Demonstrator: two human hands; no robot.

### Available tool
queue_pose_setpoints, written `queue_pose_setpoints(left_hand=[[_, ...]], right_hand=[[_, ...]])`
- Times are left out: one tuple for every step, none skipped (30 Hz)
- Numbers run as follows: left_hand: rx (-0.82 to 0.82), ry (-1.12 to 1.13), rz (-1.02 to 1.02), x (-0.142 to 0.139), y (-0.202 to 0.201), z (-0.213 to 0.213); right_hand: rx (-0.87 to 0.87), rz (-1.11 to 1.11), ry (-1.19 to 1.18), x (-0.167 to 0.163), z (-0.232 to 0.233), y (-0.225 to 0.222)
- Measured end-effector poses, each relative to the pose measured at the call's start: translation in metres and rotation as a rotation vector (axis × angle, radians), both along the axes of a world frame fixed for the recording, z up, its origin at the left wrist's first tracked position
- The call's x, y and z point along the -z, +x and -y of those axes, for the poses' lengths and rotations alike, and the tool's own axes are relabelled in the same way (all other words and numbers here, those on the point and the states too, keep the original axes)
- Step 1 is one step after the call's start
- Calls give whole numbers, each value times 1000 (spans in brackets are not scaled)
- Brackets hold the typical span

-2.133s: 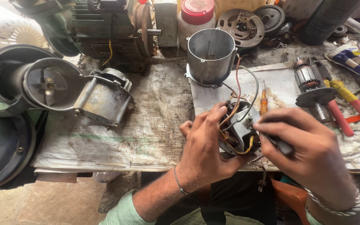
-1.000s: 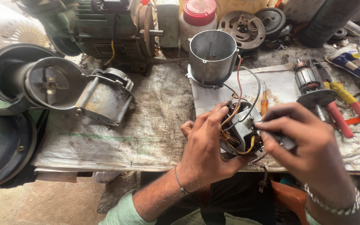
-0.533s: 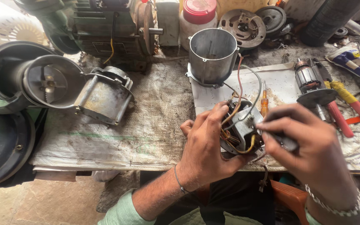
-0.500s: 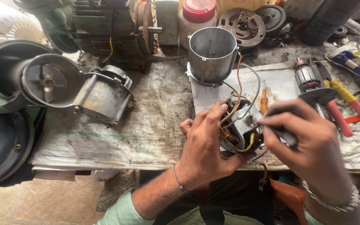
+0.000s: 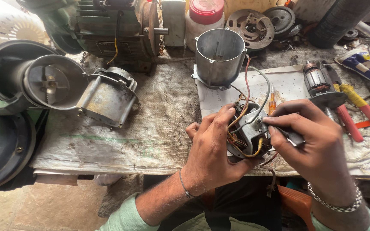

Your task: The person holds a small electric motor housing on a cluttered workbench and uses a hand tool to turn a fastener on its top while arranging its wires. They repeatedly reposition the motor and continue working on the fastener and wiring throughout the clip.

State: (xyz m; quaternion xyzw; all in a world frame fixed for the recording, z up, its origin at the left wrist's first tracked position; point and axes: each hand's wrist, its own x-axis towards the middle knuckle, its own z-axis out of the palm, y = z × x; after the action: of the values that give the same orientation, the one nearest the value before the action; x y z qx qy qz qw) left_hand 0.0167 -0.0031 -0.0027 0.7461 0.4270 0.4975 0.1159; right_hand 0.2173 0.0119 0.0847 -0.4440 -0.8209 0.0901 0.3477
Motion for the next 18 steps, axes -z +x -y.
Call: queue_pose_setpoints(left_hand=[[5, -1, 2, 0, 0, 0], [9, -2, 6, 0, 0, 0], [14, -4, 12, 0, 0, 1], [21, -9, 2, 0, -1, 0], [28, -12, -8, 0, -1, -1], [33, -16, -20, 0, -1, -1], [39, -14, -5, 0, -1, -1], [43, -11, 6, 0, -2, 0], [46, -9, 19, 0, -1, 0], [37, -10, 11, 0, -2, 0], [32, -12, 9, 0, -1, 0], [25, -10, 8, 0, -1, -1], [21, -9, 6, 0, 0, -2], [16, -11, 0, 0, 0, -2], [13, -16, -7, 0, 0, -2], [12, -19, -6, 0, -1, -2], [14, -19, -2, 0, 0, -2], [17, -20, 4, 1, 0, -2]], right_hand=[[18, 7, -27, 2, 0, -1], [35, 15, -52, 2, 1, 0], [53, 26, -80, 3, 3, 2], [40, 7, -88, 4, 2, 2], [27, -11, -93, 5, 2, 4], [13, -32, -99, 5, 3, 5], [27, -4, -93, 5, 3, 6], [39, 21, -87, 5, 5, 8], [51, 47, -81, 5, 4, 8], [30, 29, -87, 4, 3, 8], [14, 17, -94, 4, 3, 8], [-5, 6, -97, 4, -1, 6], [-27, -15, -67, 4, -4, 5], [-51, -40, -41, 6, -8, 3], [-74, -67, -17, 7, -11, 1], [-64, -73, -28, 8, -12, 1], [-50, -77, -36, 8, -12, 2], [-35, -79, -46, 8, -12, 3]])
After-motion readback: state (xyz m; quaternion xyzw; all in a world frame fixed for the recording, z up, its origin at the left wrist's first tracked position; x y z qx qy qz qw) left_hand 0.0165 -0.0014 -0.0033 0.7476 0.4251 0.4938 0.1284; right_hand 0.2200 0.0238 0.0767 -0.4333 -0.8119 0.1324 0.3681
